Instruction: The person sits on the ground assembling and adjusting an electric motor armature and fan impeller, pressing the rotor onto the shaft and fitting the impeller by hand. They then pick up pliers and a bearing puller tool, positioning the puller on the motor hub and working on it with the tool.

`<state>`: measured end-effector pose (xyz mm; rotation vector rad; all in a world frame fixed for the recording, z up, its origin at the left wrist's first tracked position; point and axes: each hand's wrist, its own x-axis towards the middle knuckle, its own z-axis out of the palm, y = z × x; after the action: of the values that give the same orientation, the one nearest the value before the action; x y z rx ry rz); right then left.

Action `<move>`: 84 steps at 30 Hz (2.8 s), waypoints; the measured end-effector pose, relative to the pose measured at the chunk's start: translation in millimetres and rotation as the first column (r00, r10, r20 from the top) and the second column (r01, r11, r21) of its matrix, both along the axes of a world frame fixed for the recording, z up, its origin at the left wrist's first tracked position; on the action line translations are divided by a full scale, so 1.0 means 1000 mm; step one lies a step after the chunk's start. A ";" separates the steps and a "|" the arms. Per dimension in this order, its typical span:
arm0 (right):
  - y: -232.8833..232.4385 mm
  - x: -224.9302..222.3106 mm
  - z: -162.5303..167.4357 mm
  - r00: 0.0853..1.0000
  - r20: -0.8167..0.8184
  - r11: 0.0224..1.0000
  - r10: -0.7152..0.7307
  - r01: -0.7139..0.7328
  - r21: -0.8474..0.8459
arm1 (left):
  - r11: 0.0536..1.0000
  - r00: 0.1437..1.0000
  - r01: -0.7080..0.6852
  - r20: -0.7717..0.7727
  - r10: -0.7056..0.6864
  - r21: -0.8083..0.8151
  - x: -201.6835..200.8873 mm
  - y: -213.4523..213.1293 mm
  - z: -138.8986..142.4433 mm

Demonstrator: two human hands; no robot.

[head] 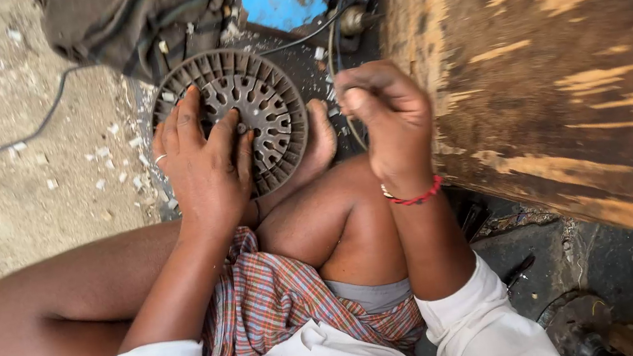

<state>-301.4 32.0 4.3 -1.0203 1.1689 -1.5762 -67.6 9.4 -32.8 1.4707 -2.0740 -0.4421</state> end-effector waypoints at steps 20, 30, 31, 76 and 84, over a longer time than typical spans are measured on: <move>-0.037 0.043 -0.040 0.685 -0.666 0.953 0.295 -0.265 0.149 | 0.911 -0.295 0.203 -0.865 0.406 0.358 0.087 -0.003 0.010; -0.037 0.045 -0.032 0.397 -0.912 0.978 0.101 -0.208 0.018 | 0.838 -0.477 0.388 -0.694 0.539 0.385 0.112 0.017 -0.013; -0.038 0.043 -0.033 0.370 -0.926 0.987 0.081 -0.156 0.024 | 0.851 -0.461 0.395 -0.727 0.510 0.347 0.112 0.018 -0.015; -0.241 0.173 -0.078 -0.115 -0.923 0.874 0.368 -0.296 0.385 | 0.938 -0.649 0.125 -0.688 0.324 0.323 0.085 0.005 -0.011; -0.268 0.034 -0.021 0.660 -0.600 0.880 0.452 -0.219 0.422 | 0.949 -0.656 0.103 -0.697 0.290 0.297 0.083 -0.001 -0.023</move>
<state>-267.4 -236.0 -16.8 -1.5620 1.5397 -0.6565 15.8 7.9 -55.4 0.4142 0.0486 -1.3284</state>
